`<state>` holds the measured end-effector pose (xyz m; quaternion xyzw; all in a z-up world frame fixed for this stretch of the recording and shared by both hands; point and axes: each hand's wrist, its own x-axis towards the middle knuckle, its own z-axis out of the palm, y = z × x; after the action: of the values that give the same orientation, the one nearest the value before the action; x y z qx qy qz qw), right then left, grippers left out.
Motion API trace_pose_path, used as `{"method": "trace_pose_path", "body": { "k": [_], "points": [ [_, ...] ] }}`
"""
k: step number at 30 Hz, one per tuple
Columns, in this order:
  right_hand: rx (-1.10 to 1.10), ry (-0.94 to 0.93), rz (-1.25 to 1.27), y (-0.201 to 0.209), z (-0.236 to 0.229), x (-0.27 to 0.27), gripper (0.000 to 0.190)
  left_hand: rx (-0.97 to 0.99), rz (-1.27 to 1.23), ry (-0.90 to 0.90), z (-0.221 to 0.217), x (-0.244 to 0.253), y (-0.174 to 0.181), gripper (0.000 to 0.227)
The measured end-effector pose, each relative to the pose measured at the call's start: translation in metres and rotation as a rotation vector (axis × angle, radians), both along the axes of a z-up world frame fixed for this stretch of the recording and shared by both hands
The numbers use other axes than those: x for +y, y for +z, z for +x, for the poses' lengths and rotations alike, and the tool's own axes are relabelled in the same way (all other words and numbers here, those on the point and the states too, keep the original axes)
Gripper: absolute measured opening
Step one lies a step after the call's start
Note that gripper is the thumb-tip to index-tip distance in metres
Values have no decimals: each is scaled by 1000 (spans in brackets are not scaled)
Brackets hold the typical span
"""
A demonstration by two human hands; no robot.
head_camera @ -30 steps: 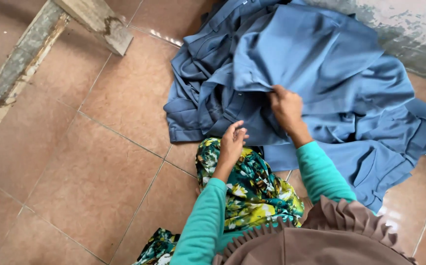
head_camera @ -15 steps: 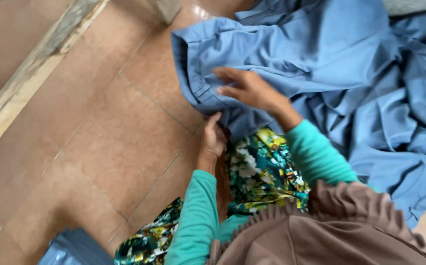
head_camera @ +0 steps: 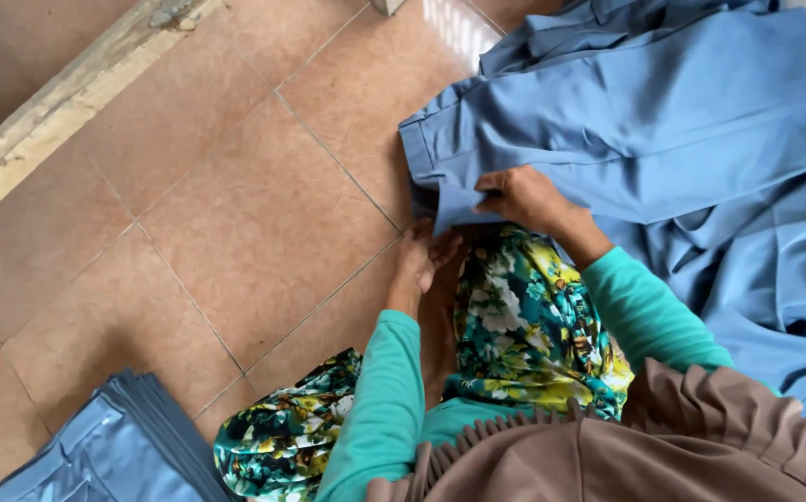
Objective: Folding trousers into a neat rectangular shape and stacking them on the floor.
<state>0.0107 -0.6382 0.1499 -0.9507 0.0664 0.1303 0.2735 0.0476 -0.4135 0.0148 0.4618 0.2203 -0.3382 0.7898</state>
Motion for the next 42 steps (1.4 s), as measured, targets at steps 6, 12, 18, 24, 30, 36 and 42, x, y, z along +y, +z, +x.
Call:
{"method": "trace_pose_path", "body": {
  "k": [6,12,18,24,30,36,42],
  "points": [
    [-61,6,-22,76,30,20,29,25,-4,10,-4,-5,13,122],
    [-7,-28,34,119,43,23,30,111,-45,71,8,-37,26,119],
    [-257,41,-266,106,88,5,23,33,109,75,30,-20,30,98],
    [-1048,57,-571,73,110,55,5,-83,-66,200,70,19,15,27],
    [-871,199,-430,-66,69,141,36,-118,348,437,94,71,-43,52],
    [-380,182,-321,-106,25,178,53,65,235,576,50,115,-33,66],
    [-81,387,-332,-121,22,223,78,88,357,703,34,180,-31,60]
  ]
}}
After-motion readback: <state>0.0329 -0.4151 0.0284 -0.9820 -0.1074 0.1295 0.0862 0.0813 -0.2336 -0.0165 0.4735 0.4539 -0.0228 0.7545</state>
